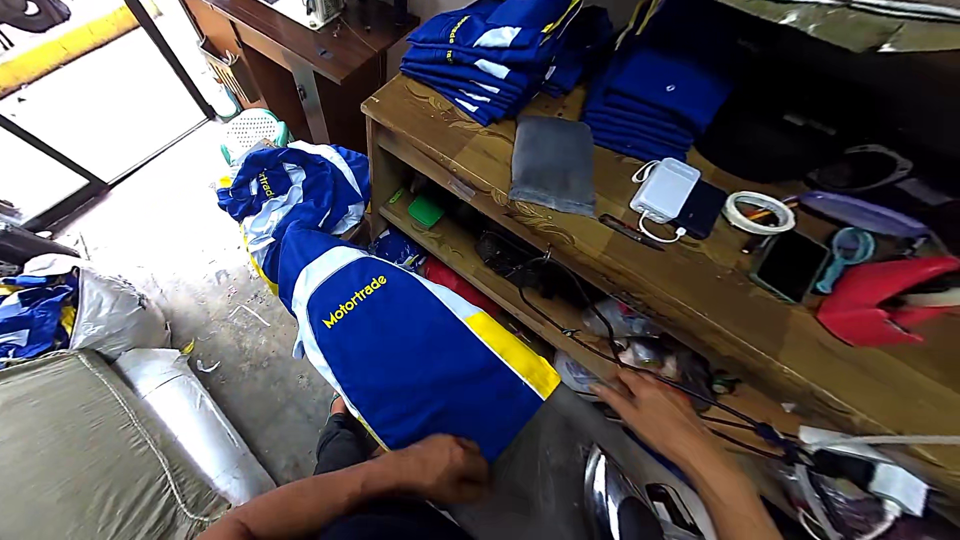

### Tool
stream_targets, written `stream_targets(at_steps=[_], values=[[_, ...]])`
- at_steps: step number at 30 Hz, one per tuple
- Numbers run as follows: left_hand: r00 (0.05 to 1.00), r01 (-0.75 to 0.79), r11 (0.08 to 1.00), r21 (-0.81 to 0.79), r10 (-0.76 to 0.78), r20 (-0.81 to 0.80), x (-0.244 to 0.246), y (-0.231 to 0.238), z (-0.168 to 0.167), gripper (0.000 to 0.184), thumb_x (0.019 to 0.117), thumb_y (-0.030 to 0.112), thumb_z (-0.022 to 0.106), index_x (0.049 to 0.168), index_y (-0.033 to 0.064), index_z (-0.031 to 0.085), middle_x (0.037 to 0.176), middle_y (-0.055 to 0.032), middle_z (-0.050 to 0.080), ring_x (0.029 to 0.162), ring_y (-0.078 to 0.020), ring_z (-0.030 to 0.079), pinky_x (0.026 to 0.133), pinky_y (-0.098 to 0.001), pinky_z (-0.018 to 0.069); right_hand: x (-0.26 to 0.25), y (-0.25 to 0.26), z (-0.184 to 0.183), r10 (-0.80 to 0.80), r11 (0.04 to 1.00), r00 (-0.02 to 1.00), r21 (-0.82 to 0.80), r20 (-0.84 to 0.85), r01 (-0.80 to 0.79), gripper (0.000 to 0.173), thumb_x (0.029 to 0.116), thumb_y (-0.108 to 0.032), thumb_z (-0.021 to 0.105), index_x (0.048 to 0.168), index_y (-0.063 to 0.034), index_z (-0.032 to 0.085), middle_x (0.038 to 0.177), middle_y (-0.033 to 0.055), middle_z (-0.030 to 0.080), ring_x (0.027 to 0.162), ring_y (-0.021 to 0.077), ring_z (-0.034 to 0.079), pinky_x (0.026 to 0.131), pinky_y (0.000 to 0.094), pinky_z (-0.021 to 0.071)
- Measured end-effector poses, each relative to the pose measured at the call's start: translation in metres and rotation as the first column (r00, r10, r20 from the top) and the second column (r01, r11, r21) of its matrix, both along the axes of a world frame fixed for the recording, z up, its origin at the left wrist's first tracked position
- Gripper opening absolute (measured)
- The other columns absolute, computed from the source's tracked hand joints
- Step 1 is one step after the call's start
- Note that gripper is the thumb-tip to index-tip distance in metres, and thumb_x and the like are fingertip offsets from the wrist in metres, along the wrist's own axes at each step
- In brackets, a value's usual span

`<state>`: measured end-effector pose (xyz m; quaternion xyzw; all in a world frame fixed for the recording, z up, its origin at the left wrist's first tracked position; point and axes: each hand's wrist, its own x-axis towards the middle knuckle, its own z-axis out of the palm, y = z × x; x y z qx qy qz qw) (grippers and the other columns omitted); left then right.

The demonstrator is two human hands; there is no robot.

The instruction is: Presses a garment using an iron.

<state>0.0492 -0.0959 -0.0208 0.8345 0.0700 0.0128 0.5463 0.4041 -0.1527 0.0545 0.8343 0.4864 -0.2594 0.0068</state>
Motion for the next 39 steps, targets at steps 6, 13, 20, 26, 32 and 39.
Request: stream_targets(at_steps=[6,13,20,26,32,39], values=[[0.652,-0.73,0.576,0.368,0.748,0.124,-0.074,0.134,0.014,0.03,0.1037,0.023,0.054,0.11,0.0029,0.074,0.117,-0.0157,0.072,0.121,-0.0316,0.063,0.111,-0.051,0.0454,-0.028,-0.121,0.034,-0.093,0.995,0.984,0.032,-0.154,0.099,0.072,0.0947,-0.051,0.067,0.141,0.0027,0.056,0.126,0.0328,0.062,0.111,0.0497,0.063,0.095,0.0674,0.0483],[0.134,-0.938,0.117,0.325,0.99,0.031,-0.162,0.226,-0.016,0.038,0.1029,0.025,0.056,0.128,-0.002,0.064,0.127,-0.0258,0.063,0.123,-0.0399,0.058,0.107,-0.0542,0.0443,-0.052,-0.15,0.003,-0.289,0.953,0.951,0.061,-0.109,0.297,0.066,0.0932,-0.036,0.074,0.145,-0.0038,0.05,0.103,0.0324,0.068,0.078,0.0469,0.069,0.071,0.0668,0.0528],[0.109,-0.992,0.12,0.042,0.973,-0.202,-0.194,0.218,-0.049,0.055,0.1004,0.037,0.062,0.136,-0.0038,0.055,0.124,-0.0224,0.066,0.11,-0.0282,0.066,0.096,-0.0438,0.0529,-0.134,-0.033,0.041,-0.018,0.957,1.0,0.289,-0.018,0.023,0.064,0.0966,-0.049,0.061,0.149,-0.0119,0.053,0.117,0.0229,0.071,0.096,0.0438,0.072,0.079,0.0673,0.0541],[0.163,-0.984,0.167,0.061,0.984,-0.076,-0.209,0.225,-0.04,0.043,0.1026,0.033,0.057,0.128,-0.0019,0.063,0.124,-0.0204,0.066,0.116,-0.0269,0.064,0.101,-0.0435,0.0514,-0.223,0.167,0.046,0.225,0.963,0.955,0.194,-0.192,-0.188,0.055,0.1056,-0.05,0.049,0.15,-0.018,0.049,0.121,0.0183,0.069,0.111,0.0354,0.068,0.096,0.0587,0.052],[0.214,-0.964,0.225,0.141,0.973,-0.088,-0.255,0.23,-0.026,0.038,0.1042,0.034,0.054,0.121,0.0033,0.068,0.118,-0.015,0.069,0.112,-0.022,0.065,0.094,-0.0409,0.0539,-0.294,0.289,0.006,0.374,0.903,0.91,0.296,-0.178,-0.313,0.047,0.0995,-0.038,0.066,0.14,-0.0155,0.058,0.101,0.0172,0.073,0.089,0.0365,0.071,0.079,0.0601,0.0564],[0.384,-0.88,0.342,0.328,0.92,0.072,-0.237,0.262,-0.018,0.036,0.1053,0.027,0.051,0.121,0.0025,0.071,0.13,-0.017,0.067,0.127,-0.0296,0.061,0.108,-0.0475,0.0483,-0.355,0.223,0.006,0.642,0.763,0.735,0.091,-0.22,-0.64,0.059,0.0892,-0.014,0.068,0.144,-0.0304,0.054,0.096,0.0191,0.071,0.087,0.0432,0.069,0.071,0.0637,0.053]])
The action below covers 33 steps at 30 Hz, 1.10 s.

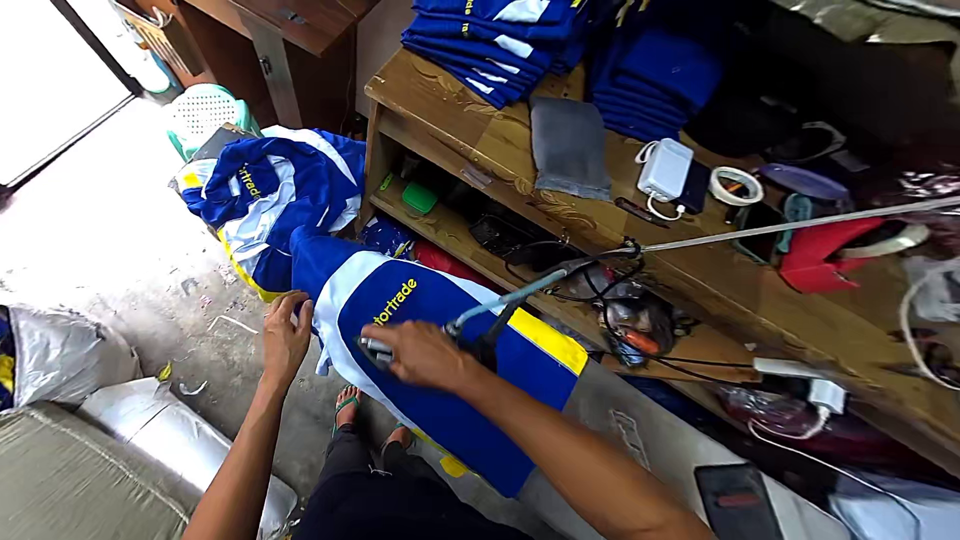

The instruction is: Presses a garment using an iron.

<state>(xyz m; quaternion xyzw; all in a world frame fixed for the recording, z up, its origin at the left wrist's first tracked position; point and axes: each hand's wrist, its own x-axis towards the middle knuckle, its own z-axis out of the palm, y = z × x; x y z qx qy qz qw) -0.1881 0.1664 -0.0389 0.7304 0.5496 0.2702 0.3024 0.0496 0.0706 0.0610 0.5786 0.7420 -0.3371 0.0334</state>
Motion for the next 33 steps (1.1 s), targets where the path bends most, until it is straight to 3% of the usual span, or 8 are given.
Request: stream_targets(at_steps=[4,9,11,13,17,22,27,33], values=[[0.932,0.351,0.922,0.162,-0.326,-0.161,0.069,0.028,-0.007,0.038,0.1058,0.031,0.047,0.128,0.0105,0.071,0.145,-0.0104,0.06,0.145,-0.0328,0.045,0.118,-0.0597,0.033,-0.004,-0.057,0.003,-0.056,0.998,0.998,-0.011,-0.034,0.055,0.06,0.0884,-0.009,0.068,0.144,-0.0254,0.055,0.09,0.0173,0.071,0.081,0.0407,0.07,0.069,0.0607,0.0541],[0.712,0.642,0.757,0.123,-0.528,-0.463,0.107,0.051,-0.029,0.052,0.1093,0.051,0.03,0.154,0.0334,0.048,0.168,0.0025,0.034,0.159,-0.0315,0.017,0.123,-0.0698,0.0077,0.048,-0.027,0.015,-0.536,0.842,0.832,0.014,0.142,0.54,0.052,0.0946,-0.018,0.061,0.145,-0.0259,0.053,0.1,0.0181,0.072,0.092,0.0404,0.071,0.077,0.0609,0.0554],[0.688,0.653,0.75,0.104,-0.53,-0.496,0.105,0.055,-0.035,0.054,0.1092,0.054,0.024,0.158,0.037,0.04,0.169,0.0036,0.029,0.159,-0.0303,0.015,0.122,-0.0706,0.0062,0.078,-0.008,0.009,-0.647,0.761,0.753,0.033,0.122,0.648,0.047,0.0989,-0.028,0.064,0.145,-0.0247,0.055,0.103,0.0193,0.072,0.097,0.0405,0.07,0.082,0.0619,0.0545],[0.682,0.649,0.755,0.093,-0.524,-0.511,0.105,0.055,-0.036,0.055,0.109,0.055,0.023,0.159,0.0385,0.038,0.169,0.0047,0.029,0.159,-0.0292,0.016,0.123,-0.0699,0.006,0.096,-0.002,-0.002,-0.679,0.733,0.733,0.085,0.038,0.675,0.049,0.096,-0.041,0.07,0.14,-0.0225,0.057,0.098,0.0169,0.073,0.09,0.0376,0.071,0.079,0.0609,0.0561],[0.684,0.638,0.765,0.092,-0.507,-0.525,0.104,0.055,-0.038,0.055,0.1084,0.057,0.022,0.159,0.0411,0.037,0.169,0.0076,0.028,0.159,-0.0269,0.015,0.123,-0.0688,0.006,0.072,-0.032,-0.004,-0.539,0.841,0.842,0.051,0.003,0.539,0.052,0.1015,-0.056,0.052,0.143,-0.0234,0.056,0.099,0.0141,0.073,0.09,0.0349,0.071,0.078,0.0597,0.0562],[0.686,0.644,0.756,0.12,-0.5,-0.529,0.106,0.054,-0.035,0.057,0.1077,0.057,0.023,0.158,0.0374,0.04,0.167,0.0029,0.034,0.157,-0.0319,0.022,0.121,-0.0713,0.0096,0.048,-0.092,0.007,-0.559,0.828,0.829,-0.034,0.032,0.56,0.051,0.1015,-0.049,0.055,0.145,-0.0223,0.052,0.094,0.0151,0.071,0.086,0.0368,0.071,0.074,0.0568,0.0556],[0.67,0.653,0.75,0.108,-0.505,-0.544,0.106,0.054,-0.035,0.06,0.1073,0.059,0.021,0.16,0.0354,0.038,0.168,-0.0001,0.033,0.157,-0.0347,0.022,0.12,-0.073,0.009,0.117,-0.113,0.005,-0.743,0.656,0.643,0.015,0.185,0.755,0.052,0.096,-0.024,0.062,0.146,-0.0293,0.053,0.112,0.0172,0.072,0.103,0.0391,0.07,0.085,0.0613,0.0547],[0.66,0.648,0.756,0.089,-0.499,-0.562,0.105,0.055,-0.034,0.062,0.1065,0.061,0.019,0.16,0.0368,0.036,0.169,0.0011,0.031,0.158,-0.0341,0.021,0.121,-0.072,0.0077,0.18,-0.187,-0.006,-0.823,0.557,0.535,0.086,0.193,0.826,0.05,0.0926,-0.018,0.066,0.141,-0.0254,0.057,0.11,0.0196,0.072,0.101,0.0408,0.07,0.085,0.0619,0.0544]])
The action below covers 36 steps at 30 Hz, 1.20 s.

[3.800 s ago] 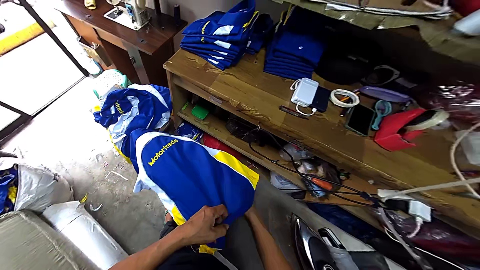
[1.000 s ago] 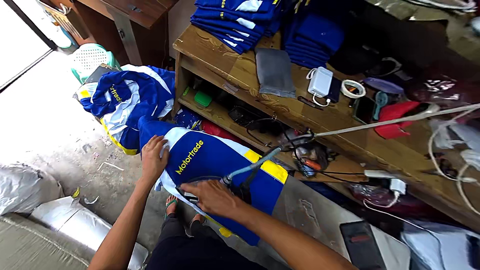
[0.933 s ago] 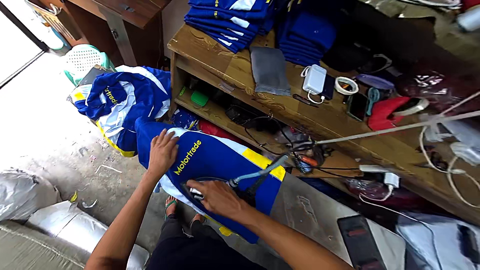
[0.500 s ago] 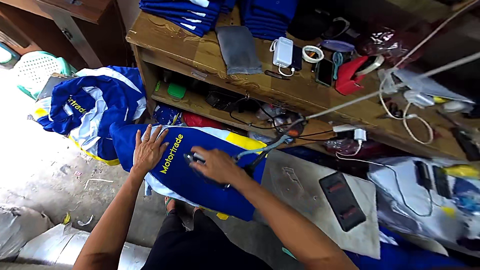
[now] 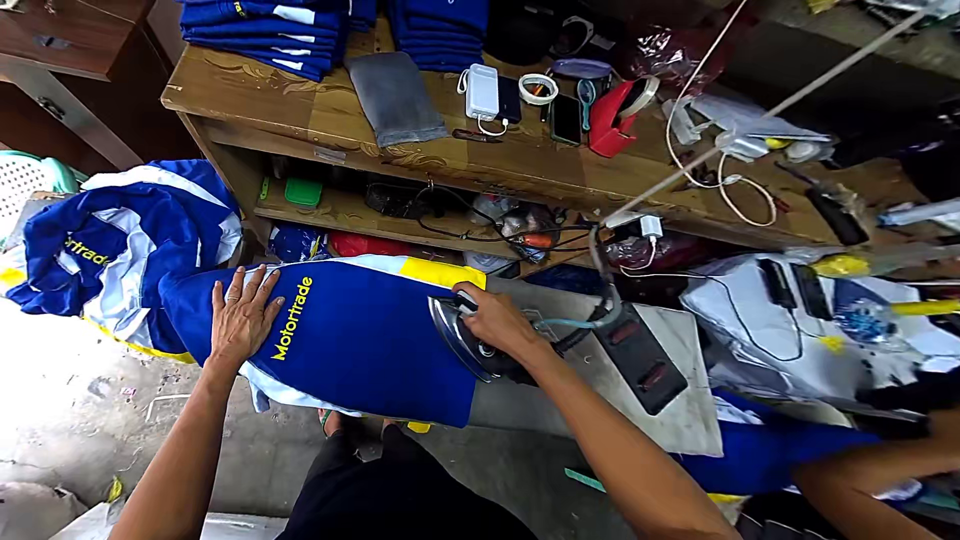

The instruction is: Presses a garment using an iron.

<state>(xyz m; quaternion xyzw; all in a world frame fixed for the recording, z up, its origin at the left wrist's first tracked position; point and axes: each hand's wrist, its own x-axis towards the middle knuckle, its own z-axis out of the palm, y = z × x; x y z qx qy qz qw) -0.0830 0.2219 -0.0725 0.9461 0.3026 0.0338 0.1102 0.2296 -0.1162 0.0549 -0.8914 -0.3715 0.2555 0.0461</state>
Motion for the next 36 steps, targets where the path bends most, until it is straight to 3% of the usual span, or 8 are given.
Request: stream_targets(at_steps=[9,14,16,20,24,28,33,36], values=[[0.994,-0.081,0.982,-0.168,0.092,0.056,-0.001,0.002,0.02,0.055,0.1074,0.05,0.034,0.152,0.0242,0.052,0.162,-0.0057,0.043,0.155,-0.0351,0.029,0.121,-0.0689,0.013,0.066,-0.138,-0.012,-0.242,0.963,0.969,0.13,0.045,0.235,0.048,0.0906,-0.016,0.073,0.137,-0.0137,0.062,0.114,0.0268,0.07,0.105,0.0479,0.068,0.089,0.0697,0.0504],[0.933,-0.29,0.952,-0.098,0.304,0.191,-0.028,-0.014,0.027,0.043,0.1056,0.024,0.041,0.141,0.014,0.063,0.151,-0.0088,0.056,0.148,-0.0352,0.042,0.119,-0.0659,0.0234,0.08,-0.167,0.006,-0.157,0.987,0.954,0.058,0.257,0.147,0.092,0.0837,-0.055,0.08,0.159,-0.0215,0.039,0.119,0.0433,0.06,0.103,0.0685,0.058,0.078,0.0834,0.0419],[0.944,-0.277,0.958,-0.07,0.285,0.164,-0.037,-0.022,0.023,0.043,0.1041,0.022,0.041,0.139,0.016,0.065,0.152,-0.008,0.056,0.149,-0.0349,0.04,0.119,-0.0679,0.0217,0.068,-0.154,0.014,-0.101,0.984,0.909,0.178,0.404,0.03,0.09,0.0898,-0.067,0.061,0.16,-0.0174,0.036,0.133,0.0409,0.053,0.118,0.0667,0.051,0.087,0.0824,0.0384],[0.97,-0.24,0.967,-0.084,0.241,0.013,-0.033,-0.032,0.012,0.052,0.1084,0.035,0.028,0.155,0.0237,0.049,0.166,-0.0012,0.037,0.158,-0.0315,0.021,0.122,-0.0686,0.0108,-0.007,-0.077,-0.041,0.024,0.905,0.97,0.408,0.243,-0.124,0.06,0.1076,-0.048,0.038,0.154,-0.012,0.049,0.156,0.0223,0.047,0.146,0.042,0.043,0.118,0.0616,0.0345],[0.967,-0.252,0.965,-0.072,0.249,-0.054,-0.013,-0.018,0.014,0.057,0.1096,0.046,0.024,0.161,0.0268,0.036,0.17,0.0009,0.027,0.16,-0.0312,0.012,0.121,-0.0708,0.0051,-0.036,-0.022,-0.13,0.21,0.886,0.931,0.344,0.297,-0.31,0.068,0.105,-0.063,0.026,0.16,-0.0258,0.039,0.167,0.0148,0.032,0.155,0.0413,0.025,0.121,0.07,0.0163],[0.969,-0.237,0.971,-0.015,0.236,-0.071,0.01,0.007,0.006,0.06,0.1087,0.053,0.023,0.162,0.0276,0.035,0.169,-0.0018,0.03,0.159,-0.0364,0.015,0.118,-0.0754,0.0057,0.009,0.012,-0.144,0.259,0.874,0.886,0.299,0.384,-0.384,0.069,0.1051,-0.065,0.024,0.161,-0.0267,0.039,0.166,0.0147,0.034,0.154,0.041,0.027,0.121,0.07,0.0162],[0.96,-0.268,0.963,-0.01,0.268,0.077,0.012,0.015,0.005,0.061,0.1069,0.056,0.03,0.157,0.0252,0.045,0.166,-0.0035,0.036,0.158,-0.0348,0.02,0.121,-0.07,0.0106,0.047,-0.001,-0.08,0.277,0.86,0.891,0.321,0.361,-0.397,0.066,0.1027,-0.057,0.043,0.158,-0.0215,0.044,0.165,0.0191,0.035,0.153,0.0433,0.03,0.119,0.0703,0.0229],[0.85,-0.428,0.899,-0.093,0.436,0.295,-0.013,-0.003,0.028,0.047,0.1041,0.034,0.052,0.146,0.0125,0.057,0.156,-0.0143,0.049,0.15,-0.0392,0.034,0.12,-0.064,0.0268,0.081,-0.076,-0.006,0.178,0.927,0.906,0.245,0.383,-0.285,0.075,0.0942,-0.057,0.06,0.153,-0.0114,0.049,0.156,0.0298,0.042,0.143,0.056,0.037,0.109,0.0792,0.0287]])
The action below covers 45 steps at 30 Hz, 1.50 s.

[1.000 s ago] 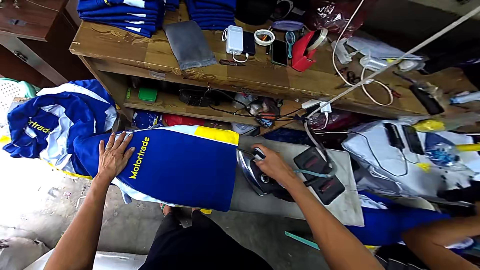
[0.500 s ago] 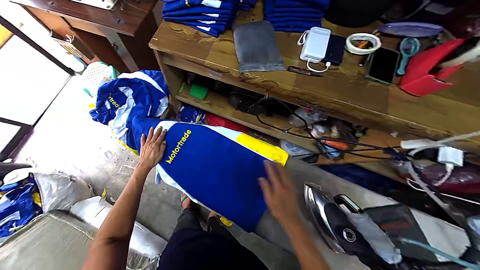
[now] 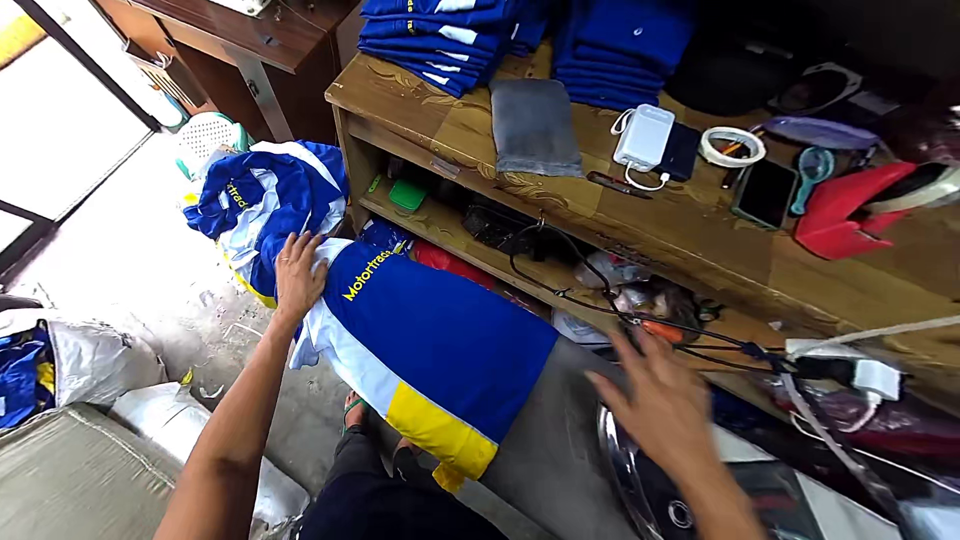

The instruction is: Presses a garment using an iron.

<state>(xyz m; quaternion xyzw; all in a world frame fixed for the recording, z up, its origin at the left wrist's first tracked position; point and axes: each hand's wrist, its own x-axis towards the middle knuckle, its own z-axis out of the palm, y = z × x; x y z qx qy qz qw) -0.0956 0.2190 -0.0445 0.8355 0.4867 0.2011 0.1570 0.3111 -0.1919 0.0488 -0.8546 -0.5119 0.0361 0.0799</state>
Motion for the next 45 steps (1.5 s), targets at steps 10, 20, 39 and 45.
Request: stream_targets(at_steps=[10,20,39,45], values=[[0.908,-0.4,0.774,-0.491,0.407,-0.098,-0.021,-0.061,0.006,0.062,0.0978,0.055,0.061,0.119,-0.0031,0.061,0.111,-0.0227,0.067,0.105,-0.0372,0.066,0.093,-0.0583,0.0501,0.016,-0.108,0.012,-0.348,0.924,0.808,-0.319,-0.475,0.21,0.056,0.1021,-0.038,0.056,0.151,-0.0115,0.047,0.096,0.0225,0.07,0.069,0.034,0.067,0.063,0.0569,0.0549],[0.894,-0.427,0.732,-0.53,0.428,-0.129,-0.018,-0.056,0.01,0.064,0.0981,0.056,0.06,0.123,-0.0027,0.061,0.115,-0.0233,0.068,0.11,-0.0383,0.066,0.096,-0.0581,0.0502,-0.092,0.123,0.042,0.17,0.941,0.89,-0.199,-0.422,-0.274,0.053,0.1057,-0.052,0.046,0.149,-0.0222,0.05,0.105,0.0178,0.072,0.092,0.0369,0.071,0.08,0.0588,0.0551],[0.96,-0.053,0.81,-0.584,0.201,0.192,-0.054,-0.023,-0.012,0.037,0.1033,0.031,0.057,0.092,-0.0034,0.065,0.099,-0.0176,0.061,0.095,-0.0279,0.061,0.09,-0.0455,0.0489,-0.236,0.335,0.017,0.626,0.646,0.686,-0.245,-0.37,-0.722,0.05,0.0955,-0.021,0.064,0.143,-0.0325,0.056,0.096,0.0148,0.073,0.09,0.0377,0.07,0.076,0.0593,0.0532],[0.949,-0.102,0.786,-0.61,0.261,0.178,-0.055,-0.021,-0.014,0.034,0.1015,0.031,0.061,0.09,-0.0005,0.066,0.096,-0.0157,0.064,0.094,-0.0276,0.062,0.089,-0.0483,0.0496,-0.237,0.331,0.015,0.608,0.692,0.71,-0.201,-0.356,-0.693,0.049,0.0913,-0.017,0.066,0.138,-0.0301,0.059,0.089,0.0124,0.071,0.082,0.0358,0.07,0.068,0.0579,0.0529]])
